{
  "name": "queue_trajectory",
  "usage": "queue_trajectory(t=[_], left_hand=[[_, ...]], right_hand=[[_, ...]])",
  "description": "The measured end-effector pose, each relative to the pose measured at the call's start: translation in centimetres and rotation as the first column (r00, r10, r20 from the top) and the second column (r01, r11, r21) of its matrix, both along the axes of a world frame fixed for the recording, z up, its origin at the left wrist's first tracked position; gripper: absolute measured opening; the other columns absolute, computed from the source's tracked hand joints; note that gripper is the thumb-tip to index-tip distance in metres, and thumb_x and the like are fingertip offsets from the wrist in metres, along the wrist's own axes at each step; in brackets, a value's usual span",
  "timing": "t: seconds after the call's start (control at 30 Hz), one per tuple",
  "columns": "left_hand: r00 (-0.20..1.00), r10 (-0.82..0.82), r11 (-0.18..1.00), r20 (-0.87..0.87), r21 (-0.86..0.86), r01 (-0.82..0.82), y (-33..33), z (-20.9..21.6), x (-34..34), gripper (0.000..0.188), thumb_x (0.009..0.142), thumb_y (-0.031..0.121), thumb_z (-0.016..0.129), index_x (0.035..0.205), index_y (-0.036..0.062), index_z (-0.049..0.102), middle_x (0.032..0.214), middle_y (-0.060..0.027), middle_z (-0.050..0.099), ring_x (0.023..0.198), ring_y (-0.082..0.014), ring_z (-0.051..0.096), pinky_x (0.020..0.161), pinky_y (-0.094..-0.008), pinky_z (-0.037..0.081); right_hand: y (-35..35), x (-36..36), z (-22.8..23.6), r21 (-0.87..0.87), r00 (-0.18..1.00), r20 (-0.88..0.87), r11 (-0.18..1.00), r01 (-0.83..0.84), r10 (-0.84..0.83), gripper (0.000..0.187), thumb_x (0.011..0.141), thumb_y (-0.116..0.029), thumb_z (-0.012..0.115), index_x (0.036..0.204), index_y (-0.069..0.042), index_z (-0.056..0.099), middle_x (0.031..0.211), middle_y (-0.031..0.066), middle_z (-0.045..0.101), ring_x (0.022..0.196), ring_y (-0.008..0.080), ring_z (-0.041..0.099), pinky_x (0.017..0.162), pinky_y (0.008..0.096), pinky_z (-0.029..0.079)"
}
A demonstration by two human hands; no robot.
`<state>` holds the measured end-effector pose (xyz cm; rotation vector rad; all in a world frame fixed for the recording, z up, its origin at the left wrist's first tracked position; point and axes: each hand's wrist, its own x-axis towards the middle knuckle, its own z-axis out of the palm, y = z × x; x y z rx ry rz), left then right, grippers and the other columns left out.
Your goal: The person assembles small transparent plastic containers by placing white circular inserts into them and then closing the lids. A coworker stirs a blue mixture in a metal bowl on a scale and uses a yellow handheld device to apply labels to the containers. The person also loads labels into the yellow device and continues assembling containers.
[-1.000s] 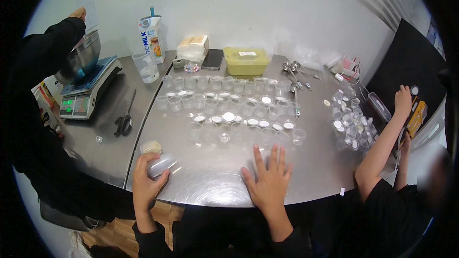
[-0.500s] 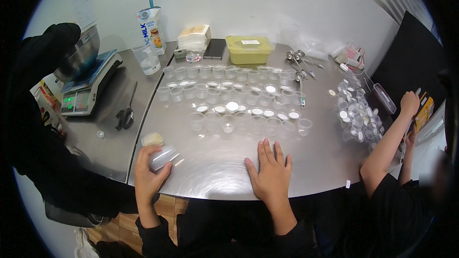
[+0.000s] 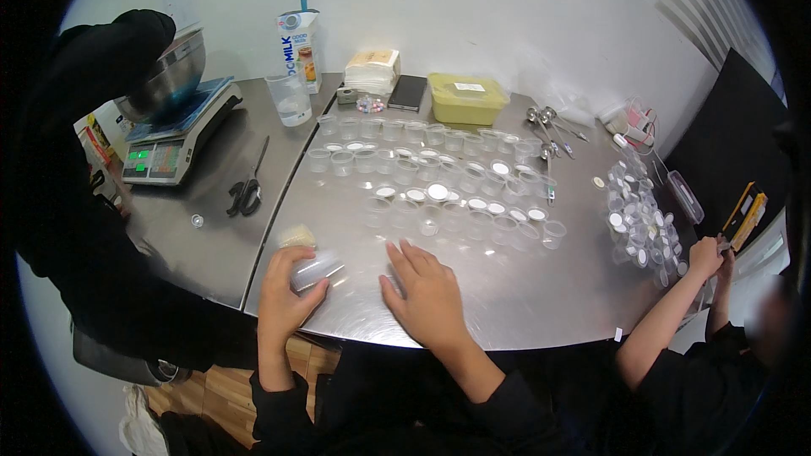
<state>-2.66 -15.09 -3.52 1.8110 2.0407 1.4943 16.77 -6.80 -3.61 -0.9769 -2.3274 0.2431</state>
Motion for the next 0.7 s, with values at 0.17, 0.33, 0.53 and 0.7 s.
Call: queue_trajectory(t=[0.17,0.33,0.53,0.7], left_hand=[[1.0,0.005,1.0,0.016,-0.001,-0.005,-0.2,0.0,-0.1,0.039,0.064,0.006,0.074,0.099,0.0043,0.058,0.102,-0.0122,0.061,0.099,-0.0306,0.057,0.087,-0.0362,0.045],[0.999,-0.038,0.998,-0.002,0.052,0.039,-0.4,0.0,-0.2,0.041,0.064,0.008,0.076,0.101,0.0039,0.059,0.1,-0.0126,0.062,0.095,-0.031,0.06,0.083,-0.0353,0.047],[0.993,-0.05,0.998,0.105,0.028,0.047,-0.5,0.0,-0.4,0.042,0.064,0.009,0.078,0.101,0.0036,0.059,0.099,-0.0134,0.063,0.093,-0.0302,0.061,0.082,-0.035,0.048],[0.99,-0.088,0.996,0.114,0.01,0.087,-0.5,-0.2,-0.5,0.044,0.063,0.009,0.079,0.101,0.0038,0.059,0.097,-0.0126,0.064,0.092,-0.0296,0.062,0.082,-0.035,0.048]], right_hand=[[0.2,-2.5,1.4,-0.127,0.974,0.154,0.981,-0.147,0.166,0.036,0.078,-0.018,0.06,0.11,-0.002,0.059,0.113,0.0116,0.058,0.104,0.0249,0.055,0.085,0.0396,0.045],[0.7,-4.3,2.4,0.003,0.857,-0.248,0.885,-0.465,0.452,0.039,0.07,-0.007,0.065,0.108,-0.003,0.058,0.104,0.0105,0.059,0.097,0.0286,0.055,0.083,0.0401,0.046],[3.1,-5.7,2.5,0.089,0.753,-0.057,0.754,-0.65,0.656,0.036,0.065,-0.008,0.07,0.099,-0.004,0.058,0.093,0.0098,0.059,0.091,0.0289,0.057,0.076,0.0391,0.048],[4.4,-5.4,2.5,0.065,0.695,-0.02,0.695,-0.716,0.719,0.032,0.065,-0.01,0.071,0.094,-0.005,0.058,0.089,0.0114,0.058,0.088,0.0307,0.057,0.075,0.0392,0.048]])
